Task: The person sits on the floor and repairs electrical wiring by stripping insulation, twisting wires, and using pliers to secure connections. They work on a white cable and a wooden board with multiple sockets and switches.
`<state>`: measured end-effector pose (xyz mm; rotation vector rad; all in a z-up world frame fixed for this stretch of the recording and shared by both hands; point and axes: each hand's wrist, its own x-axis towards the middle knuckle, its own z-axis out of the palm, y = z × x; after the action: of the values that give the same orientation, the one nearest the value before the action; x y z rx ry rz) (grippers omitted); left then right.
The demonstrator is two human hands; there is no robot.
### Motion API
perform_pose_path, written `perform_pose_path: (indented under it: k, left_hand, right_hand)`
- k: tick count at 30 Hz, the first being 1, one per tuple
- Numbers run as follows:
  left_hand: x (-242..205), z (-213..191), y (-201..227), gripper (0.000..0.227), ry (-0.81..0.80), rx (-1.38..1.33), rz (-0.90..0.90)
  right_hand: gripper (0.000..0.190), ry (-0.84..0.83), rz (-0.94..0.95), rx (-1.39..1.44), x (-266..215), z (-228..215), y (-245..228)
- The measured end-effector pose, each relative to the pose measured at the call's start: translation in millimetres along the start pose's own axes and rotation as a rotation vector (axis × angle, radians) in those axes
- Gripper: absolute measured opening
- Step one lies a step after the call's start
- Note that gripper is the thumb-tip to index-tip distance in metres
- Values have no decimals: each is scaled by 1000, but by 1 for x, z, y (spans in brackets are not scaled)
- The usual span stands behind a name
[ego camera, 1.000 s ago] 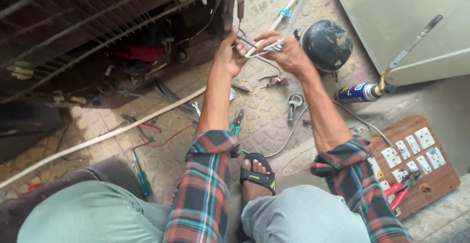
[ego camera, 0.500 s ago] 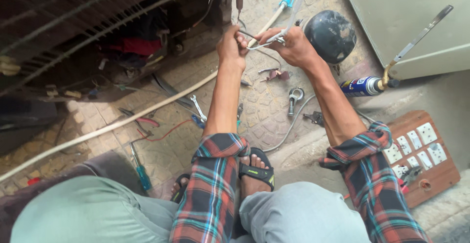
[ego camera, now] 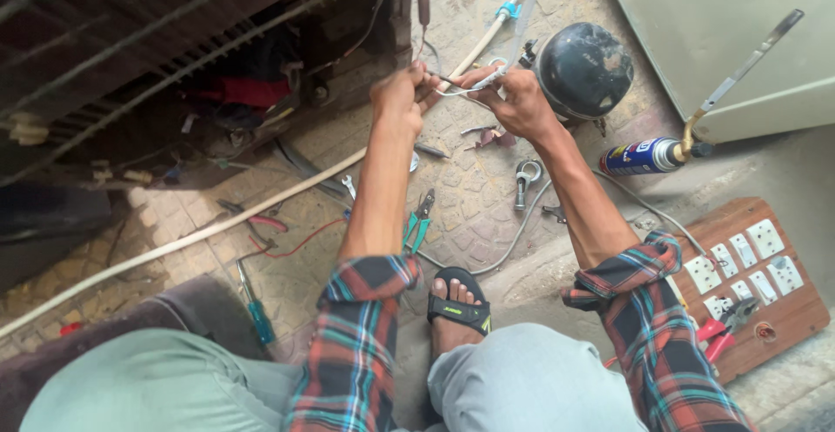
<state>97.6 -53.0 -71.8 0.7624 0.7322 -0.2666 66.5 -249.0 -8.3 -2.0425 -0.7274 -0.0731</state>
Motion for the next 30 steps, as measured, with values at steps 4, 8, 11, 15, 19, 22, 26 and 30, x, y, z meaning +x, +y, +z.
perform_pose_path:
  k: [4, 8, 11, 15, 19, 22, 26, 30]
  left_hand:
    - [6, 3, 11, 10, 108, 73, -3]
    - [3, 1, 1, 18, 70, 118, 137]
    - [-17, -2, -18, 38, 89, 162, 321]
    - [-76, 4, -49, 55, 256, 279, 637]
    - [-128, 13, -64, 26, 181, 838, 1011]
    - [-135, 20, -60, 21, 205, 1110, 1181]
    - [-121, 32, -46, 33, 267, 1276, 1302]
    - [-116, 32, -46, 32, 373, 1522, 1399]
  right_hand:
    - [21, 26, 24, 156, -5, 12, -3]
    - [22, 41, 35, 107, -5, 16, 0]
    - [24, 54, 90, 164, -11, 25, 2]
    - [23, 80, 96, 257, -12, 35, 4]
    - [30, 35, 115, 322, -6, 34, 15]
    - [21, 58, 54, 383, -16, 37, 30]
    - [13, 105, 160, 438, -15, 44, 45]
    - [23, 132, 126, 481, -13, 50, 44]
